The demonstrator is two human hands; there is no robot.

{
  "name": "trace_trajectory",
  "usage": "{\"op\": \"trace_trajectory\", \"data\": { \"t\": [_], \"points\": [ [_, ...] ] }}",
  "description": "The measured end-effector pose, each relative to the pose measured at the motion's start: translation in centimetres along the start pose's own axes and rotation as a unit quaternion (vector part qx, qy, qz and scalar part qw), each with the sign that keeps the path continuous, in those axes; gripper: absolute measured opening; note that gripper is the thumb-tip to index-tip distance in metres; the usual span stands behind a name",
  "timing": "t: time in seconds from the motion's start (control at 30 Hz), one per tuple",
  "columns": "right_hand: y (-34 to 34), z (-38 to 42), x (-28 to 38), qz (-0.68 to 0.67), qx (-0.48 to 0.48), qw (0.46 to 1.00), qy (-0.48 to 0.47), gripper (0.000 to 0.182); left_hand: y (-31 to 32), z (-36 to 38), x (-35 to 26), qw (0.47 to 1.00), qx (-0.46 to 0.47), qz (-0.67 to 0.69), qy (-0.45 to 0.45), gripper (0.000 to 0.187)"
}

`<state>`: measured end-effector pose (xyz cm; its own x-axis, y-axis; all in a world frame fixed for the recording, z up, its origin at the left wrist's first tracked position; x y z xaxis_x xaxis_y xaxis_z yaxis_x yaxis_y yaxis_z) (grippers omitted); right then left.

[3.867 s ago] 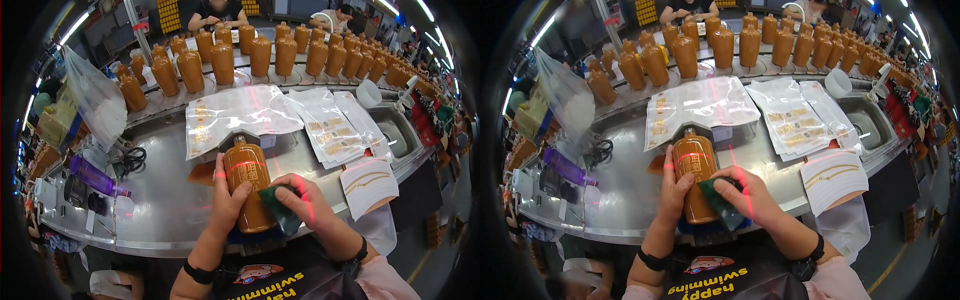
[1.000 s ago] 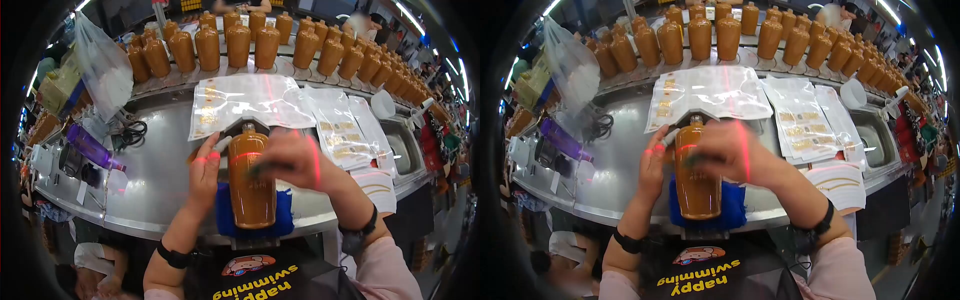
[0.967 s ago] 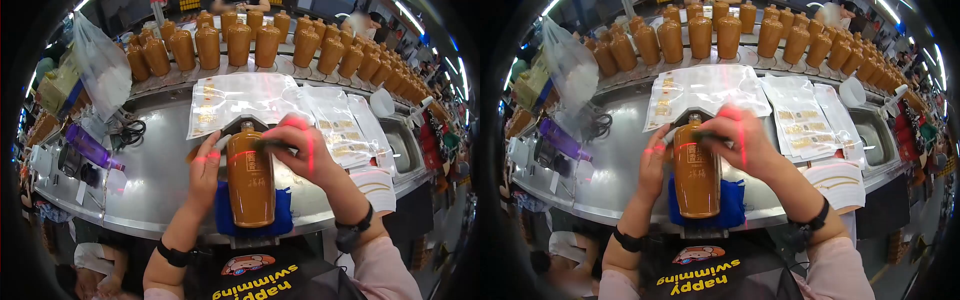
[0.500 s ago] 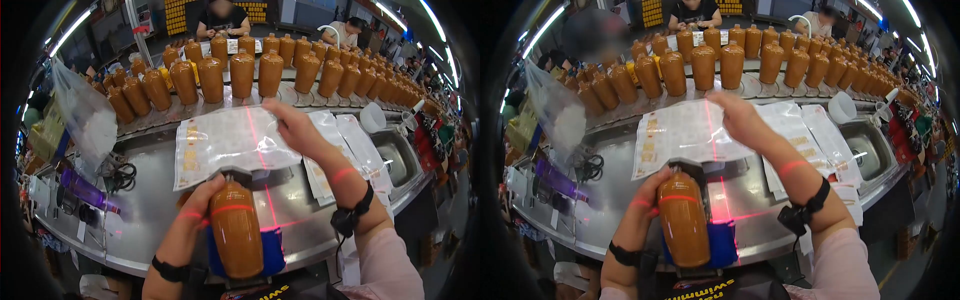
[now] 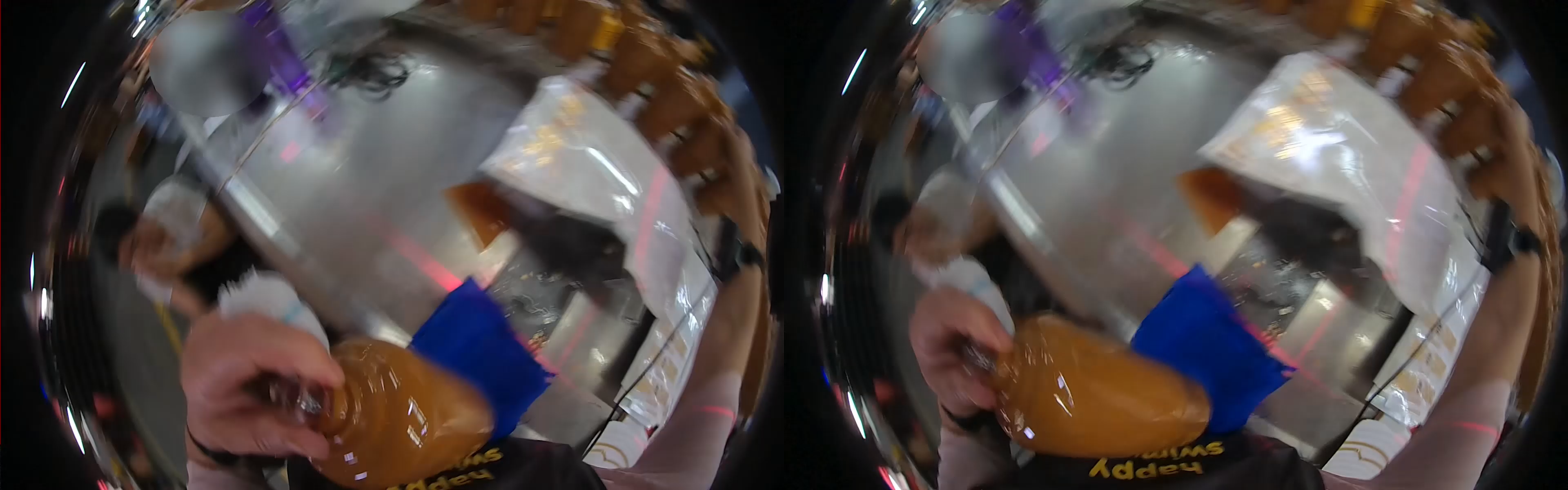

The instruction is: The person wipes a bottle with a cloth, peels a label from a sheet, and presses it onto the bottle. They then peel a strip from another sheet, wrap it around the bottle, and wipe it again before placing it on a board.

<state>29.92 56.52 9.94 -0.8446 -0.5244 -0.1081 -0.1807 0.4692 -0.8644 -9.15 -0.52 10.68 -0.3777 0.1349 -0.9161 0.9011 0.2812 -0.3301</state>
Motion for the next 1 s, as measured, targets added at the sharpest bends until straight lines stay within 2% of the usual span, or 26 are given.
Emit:
{"op": "trace_trajectory", "data": {
  "t": [0.07, 0.13, 0.23, 0.33, 0.4, 0.43, 0.47, 0.57, 0.63, 0.73, 0.87, 1.0],
  "points": [
    [-3.0, 2.0, 1.7, -0.049, -0.023, 0.999, -0.005, 0.045, -3.5, 4.3, -0.7, 0.982, -0.188, -0.002, -0.008, 0.055],
    [-6.4, 4.1, 3.9, -0.065, -0.031, 0.997, -0.02, 0.045, -6.6, 8.3, -0.8, 0.948, -0.317, -0.011, 0.005, 0.062],
    [-10.8, 8.3, 6.5, -0.064, -0.039, 0.997, -0.033, 0.044, -11.2, 13.8, 0.1, 0.945, -0.321, -0.049, 0.039, 0.045],
    [-14.5, 11.3, 9.0, -0.057, -0.042, 0.997, -0.037, 0.043, -16.9, 20.9, 5.0, 0.919, -0.346, -0.166, -0.091, 0.03],
    [-16.5, 12.8, 10.8, -0.047, -0.041, 0.997, -0.041, 0.043, -18.4, 24.1, 9.4, 0.895, -0.373, -0.221, -0.104, 0.021],
    [-16.8, 13.3, 10.9, -0.042, -0.037, 0.998, -0.041, 0.043, -18.1, 25.4, 12.6, 0.876, -0.348, -0.313, -0.12, 0.021],
    [-18.0, 13.9, 12.0, -0.035, -0.038, 0.998, -0.041, 0.042, -18.5, 27.3, 15.2, 0.865, -0.365, -0.308, -0.152, 0.02],
    [-21.1, 15.2, 13.9, -0.017, -0.035, 0.998, -0.04, 0.042, -18.2, 32.2, 24.3, 0.833, -0.314, -0.429, -0.152, 0.025],
    [-22.8, 15.6, 14.2, -0.006, -0.031, 0.999, -0.034, 0.041, -16.7, 34.9, 30.4, 0.836, -0.286, -0.419, -0.209, 0.025],
    [-25.6, 16.4, 16.1, 0.015, -0.029, 0.999, -0.035, 0.041, -14.2, 39.2, 39.4, 0.82, -0.245, -0.358, -0.374, 0.03],
    [-28.8, 17.5, 18.2, 0.032, -0.022, 0.999, -0.025, 0.04, -10.6, 44.9, 47.6, 0.785, -0.222, -0.32, -0.482, 0.035],
    [-31.2, 19.1, 21.3, 0.045, -0.021, 0.999, -0.018, 0.039, -7.2, 48.2, 51.8, 0.768, -0.168, -0.294, -0.543, 0.04]
  ]
}}
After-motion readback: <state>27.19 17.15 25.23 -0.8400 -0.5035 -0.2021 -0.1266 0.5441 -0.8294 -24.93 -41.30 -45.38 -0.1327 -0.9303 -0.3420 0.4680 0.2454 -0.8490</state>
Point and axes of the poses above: each hand's wrist, its own z-axis away from the middle knuckle, its own y-axis out of the palm, x = y × z, the point moved 7 cm from there along -z, towards the middle knuckle, and after that the axes turned 2 degrees about y, right-handed, at the moved point
